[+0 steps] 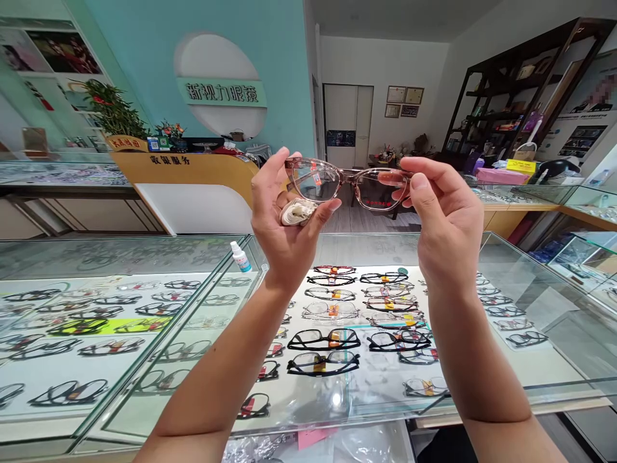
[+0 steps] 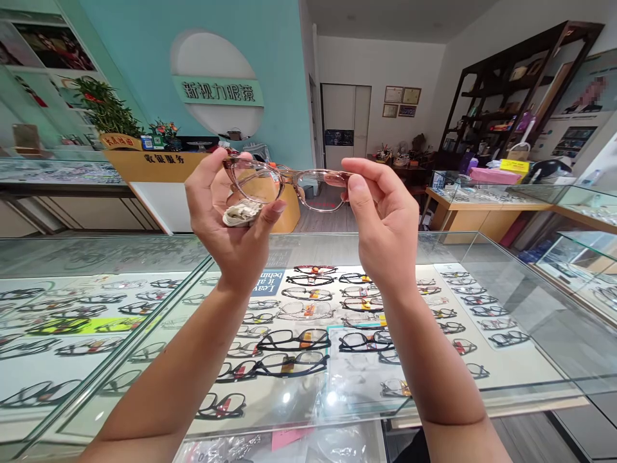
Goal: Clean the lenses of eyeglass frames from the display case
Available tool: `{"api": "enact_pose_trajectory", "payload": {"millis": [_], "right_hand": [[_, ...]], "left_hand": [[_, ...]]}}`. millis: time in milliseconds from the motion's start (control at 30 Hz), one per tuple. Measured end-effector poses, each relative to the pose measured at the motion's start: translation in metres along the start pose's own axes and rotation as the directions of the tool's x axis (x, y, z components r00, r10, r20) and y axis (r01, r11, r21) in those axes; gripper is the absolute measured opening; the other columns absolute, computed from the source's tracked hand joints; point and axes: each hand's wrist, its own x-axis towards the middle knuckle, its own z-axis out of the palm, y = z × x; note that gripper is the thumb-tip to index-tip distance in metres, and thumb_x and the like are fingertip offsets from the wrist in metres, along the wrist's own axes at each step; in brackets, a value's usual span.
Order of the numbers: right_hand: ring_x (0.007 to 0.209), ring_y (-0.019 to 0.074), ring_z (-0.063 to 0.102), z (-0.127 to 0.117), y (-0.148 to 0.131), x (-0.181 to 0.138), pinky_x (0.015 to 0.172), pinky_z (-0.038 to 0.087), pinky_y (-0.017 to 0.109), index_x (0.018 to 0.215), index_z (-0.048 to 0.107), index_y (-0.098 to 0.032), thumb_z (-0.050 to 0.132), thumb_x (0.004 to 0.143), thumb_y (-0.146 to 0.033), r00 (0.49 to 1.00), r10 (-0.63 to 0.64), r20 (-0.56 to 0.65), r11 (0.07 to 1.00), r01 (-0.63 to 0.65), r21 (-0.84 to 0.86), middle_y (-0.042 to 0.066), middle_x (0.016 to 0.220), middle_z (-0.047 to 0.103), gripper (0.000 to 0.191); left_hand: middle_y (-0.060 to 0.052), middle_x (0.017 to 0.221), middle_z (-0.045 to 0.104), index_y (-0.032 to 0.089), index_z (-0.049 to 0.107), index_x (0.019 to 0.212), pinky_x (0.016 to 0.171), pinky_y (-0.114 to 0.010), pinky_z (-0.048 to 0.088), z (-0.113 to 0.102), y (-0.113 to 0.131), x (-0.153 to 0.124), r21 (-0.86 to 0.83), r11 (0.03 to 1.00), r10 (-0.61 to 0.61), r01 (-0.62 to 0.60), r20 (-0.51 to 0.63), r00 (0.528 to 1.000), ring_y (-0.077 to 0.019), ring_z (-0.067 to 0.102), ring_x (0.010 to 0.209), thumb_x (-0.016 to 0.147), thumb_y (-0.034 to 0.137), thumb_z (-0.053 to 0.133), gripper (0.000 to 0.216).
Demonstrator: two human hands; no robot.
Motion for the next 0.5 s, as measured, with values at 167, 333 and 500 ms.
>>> {"api": "enact_pose_trajectory", "payload": {"millis": [167,333,500], "right_hand": [[0.125,0.0295,0.081,-0.001,0.001,0.000,0.106,0.069,0.051,0.132,0.076,-0.032,0.060,0.116,-0.051,0.999,0.050,-0.007,0.998,-0.050,0.037,0.008,0.127,0.083,0.030],[0.123,0.0299,0.080,-0.002,-0.002,0.000,0.107,0.068,0.053,0.134,0.076,-0.031,0.059,0.116,-0.055,0.997,0.079,0.013,0.997,-0.080,0.021,0.010,0.130,0.082,0.035],[0.123,0.0308,0.080,-0.005,-0.002,0.002,0.107,0.067,0.053,0.139,0.074,-0.032,0.051,0.118,-0.050,0.997,0.071,0.031,0.993,-0.068,-0.093,0.011,0.126,0.081,0.036]], "left_hand": [[-0.012,0.151,0.065,0.041,0.054,0.158,0.126,-0.061,0.057,-0.001,-0.007,-0.001,0.013,1.000,-0.019,0.019,0.011,1.000,-0.0416,0.062,0.155,0.081,0.083,0.088,0.093],[-0.012,0.145,0.067,0.040,0.054,0.155,0.119,-0.063,0.060,0.002,-0.004,-0.001,0.011,0.999,-0.046,0.046,0.007,0.999,-0.0422,0.065,0.150,0.078,0.085,0.089,0.095],[-0.009,0.142,0.067,0.044,0.061,0.150,0.115,-0.059,0.061,0.006,0.004,0.003,-0.098,0.995,-0.002,0.003,0.013,1.000,-0.0364,0.071,0.140,0.081,0.080,0.091,0.083]]}}
